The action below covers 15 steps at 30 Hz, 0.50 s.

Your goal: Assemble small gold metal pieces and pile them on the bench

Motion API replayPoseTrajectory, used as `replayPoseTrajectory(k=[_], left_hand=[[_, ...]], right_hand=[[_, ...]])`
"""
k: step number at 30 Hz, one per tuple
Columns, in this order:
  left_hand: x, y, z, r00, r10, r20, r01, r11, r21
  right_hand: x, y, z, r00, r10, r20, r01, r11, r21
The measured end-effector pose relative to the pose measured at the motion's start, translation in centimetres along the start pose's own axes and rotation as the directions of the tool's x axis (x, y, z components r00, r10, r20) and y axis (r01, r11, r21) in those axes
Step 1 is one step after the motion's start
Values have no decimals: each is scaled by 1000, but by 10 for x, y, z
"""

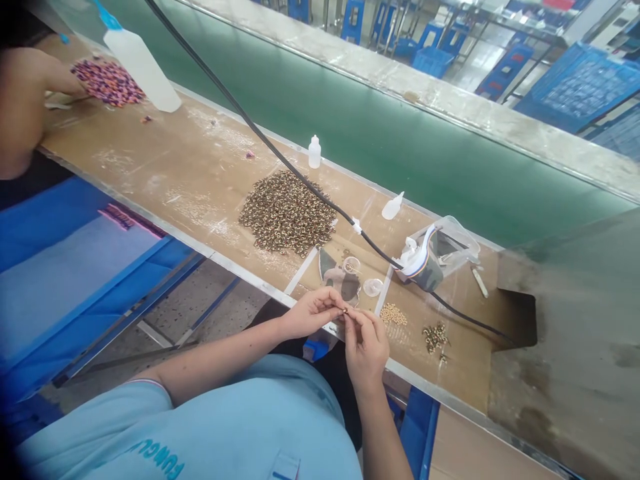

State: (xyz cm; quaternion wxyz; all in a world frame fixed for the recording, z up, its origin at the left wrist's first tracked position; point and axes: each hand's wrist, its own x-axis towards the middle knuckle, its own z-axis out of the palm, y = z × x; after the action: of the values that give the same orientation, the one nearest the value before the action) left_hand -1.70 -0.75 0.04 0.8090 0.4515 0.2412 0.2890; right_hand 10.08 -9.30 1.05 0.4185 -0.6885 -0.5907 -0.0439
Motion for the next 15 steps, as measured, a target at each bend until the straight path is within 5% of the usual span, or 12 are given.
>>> replayPoseTrajectory(k=[8, 15], left_hand=[[-2, 3, 1, 998, 43, 45, -47, 996, 77], [-3, 4, 0, 999, -16, 42, 12, 996, 92]], right_hand=[[-1, 5, -5, 989, -148, 11, 148, 988, -47], [-3, 5, -4, 997, -67, 33, 68, 997, -28]])
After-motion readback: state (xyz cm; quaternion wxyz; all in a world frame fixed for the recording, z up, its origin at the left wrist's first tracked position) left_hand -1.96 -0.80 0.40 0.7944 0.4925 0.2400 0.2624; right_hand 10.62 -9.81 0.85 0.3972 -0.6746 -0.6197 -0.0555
